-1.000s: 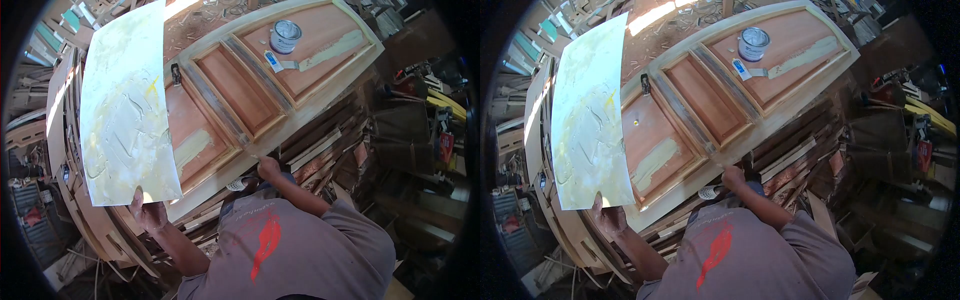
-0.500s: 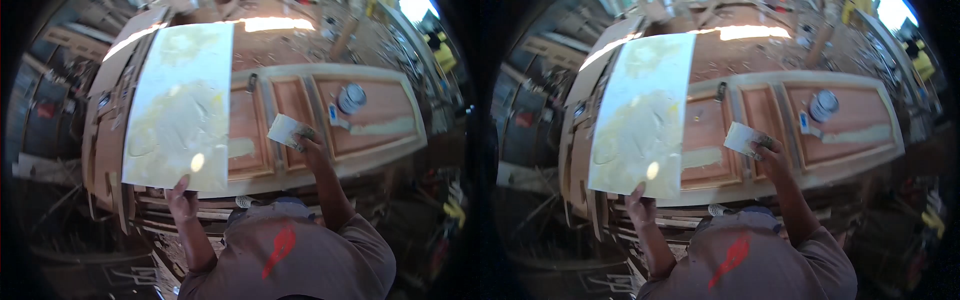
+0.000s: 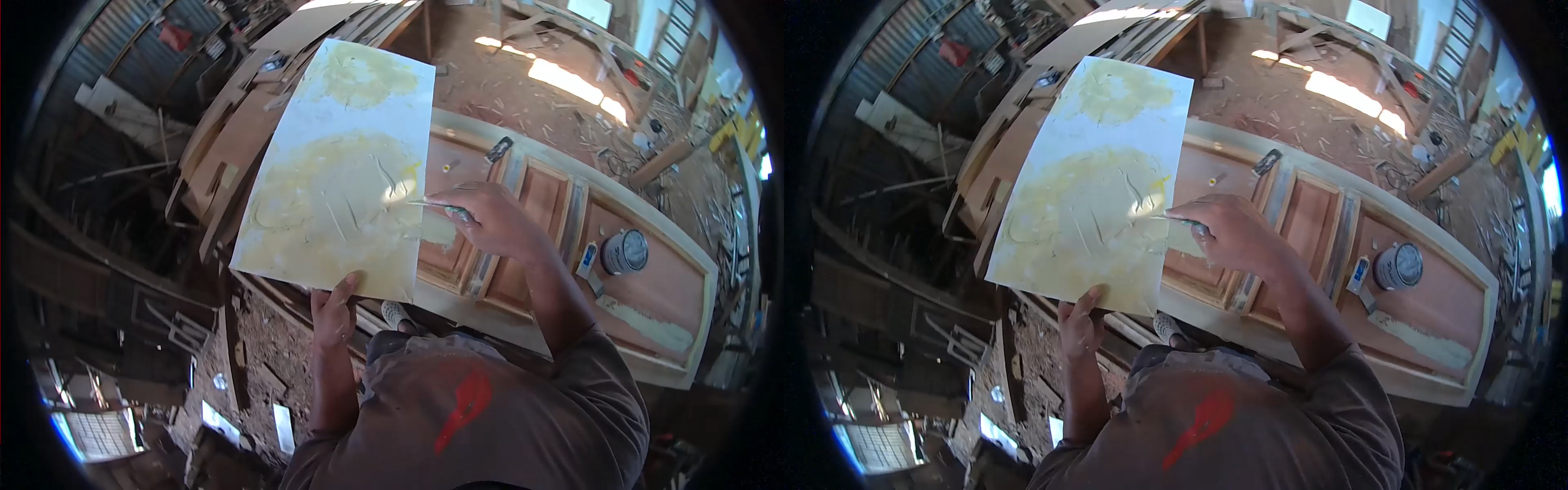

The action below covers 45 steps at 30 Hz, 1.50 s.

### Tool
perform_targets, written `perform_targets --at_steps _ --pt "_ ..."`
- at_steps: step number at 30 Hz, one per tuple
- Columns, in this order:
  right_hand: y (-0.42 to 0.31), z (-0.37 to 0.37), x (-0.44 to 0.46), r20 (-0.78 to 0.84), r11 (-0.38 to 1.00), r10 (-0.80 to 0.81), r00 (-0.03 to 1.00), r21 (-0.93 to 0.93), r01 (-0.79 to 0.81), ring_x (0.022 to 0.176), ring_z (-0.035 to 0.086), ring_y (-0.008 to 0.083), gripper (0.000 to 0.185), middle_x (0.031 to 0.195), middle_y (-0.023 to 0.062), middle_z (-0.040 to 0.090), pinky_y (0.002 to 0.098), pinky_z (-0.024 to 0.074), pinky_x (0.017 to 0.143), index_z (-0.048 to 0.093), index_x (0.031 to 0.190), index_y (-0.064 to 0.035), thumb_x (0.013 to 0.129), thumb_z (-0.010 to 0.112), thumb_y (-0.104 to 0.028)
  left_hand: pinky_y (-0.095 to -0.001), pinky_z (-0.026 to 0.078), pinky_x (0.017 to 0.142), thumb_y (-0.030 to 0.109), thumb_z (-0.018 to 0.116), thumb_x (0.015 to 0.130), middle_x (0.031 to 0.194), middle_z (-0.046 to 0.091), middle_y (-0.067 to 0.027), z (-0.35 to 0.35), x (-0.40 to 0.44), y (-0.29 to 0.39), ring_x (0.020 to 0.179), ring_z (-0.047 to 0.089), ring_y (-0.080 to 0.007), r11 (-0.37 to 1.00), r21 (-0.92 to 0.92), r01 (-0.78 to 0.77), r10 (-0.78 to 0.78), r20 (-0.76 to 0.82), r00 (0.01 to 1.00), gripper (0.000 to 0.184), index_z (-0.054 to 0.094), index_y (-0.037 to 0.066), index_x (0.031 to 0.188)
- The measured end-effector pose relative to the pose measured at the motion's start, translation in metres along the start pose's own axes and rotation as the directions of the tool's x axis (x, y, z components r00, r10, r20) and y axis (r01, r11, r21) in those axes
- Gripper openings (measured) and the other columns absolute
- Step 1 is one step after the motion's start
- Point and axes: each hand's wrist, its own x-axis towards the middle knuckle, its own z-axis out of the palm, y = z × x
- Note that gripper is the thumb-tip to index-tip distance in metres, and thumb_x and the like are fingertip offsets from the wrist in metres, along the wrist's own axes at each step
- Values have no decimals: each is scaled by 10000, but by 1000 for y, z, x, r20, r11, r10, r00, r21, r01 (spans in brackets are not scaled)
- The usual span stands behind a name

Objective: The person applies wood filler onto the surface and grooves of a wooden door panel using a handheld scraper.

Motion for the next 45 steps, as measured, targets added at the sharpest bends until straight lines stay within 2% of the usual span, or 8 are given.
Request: perform_targets --at_steps 8,15,20,22,26,30,41,45 --pt "-13 38 0 286 995 -86 954 70 68 1012 672 398 544 1023 201 735 487 525 885 742 1213 -41 723 566 117 -420 648 852 22 662 956 1191 707 -160 -8 -23 -16 1036 740 -276 996 55 -73 80 -133 988 372 589 -32 1316" --pt "-12 46 -10 396 960 -155 905 275 45 1001 705 275 401 1057 160 759 405 544 889 735 1243 -38 870 618 52 -452 697 745 27 645 970 1118 717 -166 -25 -32 -7 921 763 -273 986 -39 -165 137 -388 911 332 591 -20 1295" --pt "68 86 -42 384 721 200 902 566 -400 1083 660 122 307 1170 85 756 315 519 953 691 1283 39 985 648 -19 -501 705 783 35 627 983 1111 712 -159 -67 -49 19 946 764 -275 935 -110 -337 254 -454 854 297 590 -17 1273" --pt "110 118 -60 349 574 341 873 658 -487 1048 687 174 310 1148 77 756 329 517 958 699 1277 35 985 688 -70 -515 702 793 29 610 987 1107 712 -158 -85 -54 24 964 765 -287 916 -94 -390 304 -472 827 296 585 -22 1278" --pt "164 179 -81 413 54 465 783 870 -491 1111 692 217 319 1186 102 741 359 516 1023 689 1261 36 951 711 -37 -491 692 844 44 610 994 1170 705 -192 -149 -60 18 998 760 -303 890 -107 -442 322 -539 778 282 595 -47 1261" --pt "198 236 -74 497 -173 554 668 854 -491 1207 664 256 371 1298 130 694 395 488 1101 626 1312 60 966 683 -62 -474 677 896 58 608 1003 1215 700 -219 -193 -48 25 1065 743 -316 836 -206 -508 310 -586 749 274 604 -72 1244" --pt "229 325 25 526 -143 567 633 820 -554 1181 667 277 450 1304 156 670 404 528 982 569 1356 70 949 698 -73 -423 660 920 59 624 982 1242 697 -190 -304 0 35 1100 731 -285 848 -276 -453 133 -717 685 390 548 -58 1346" --pt "231 341 41 585 -240 620 523 776 -583 1242 643 311 442 1333 173 651 431 507 1097 570 1370 71 946 658 -16 -401 640 950 83 586 1007 1268 695 -211 -338 9 31 1121 725 -290 838 -294 -459 139 -699 701 299 621 -89 1248"
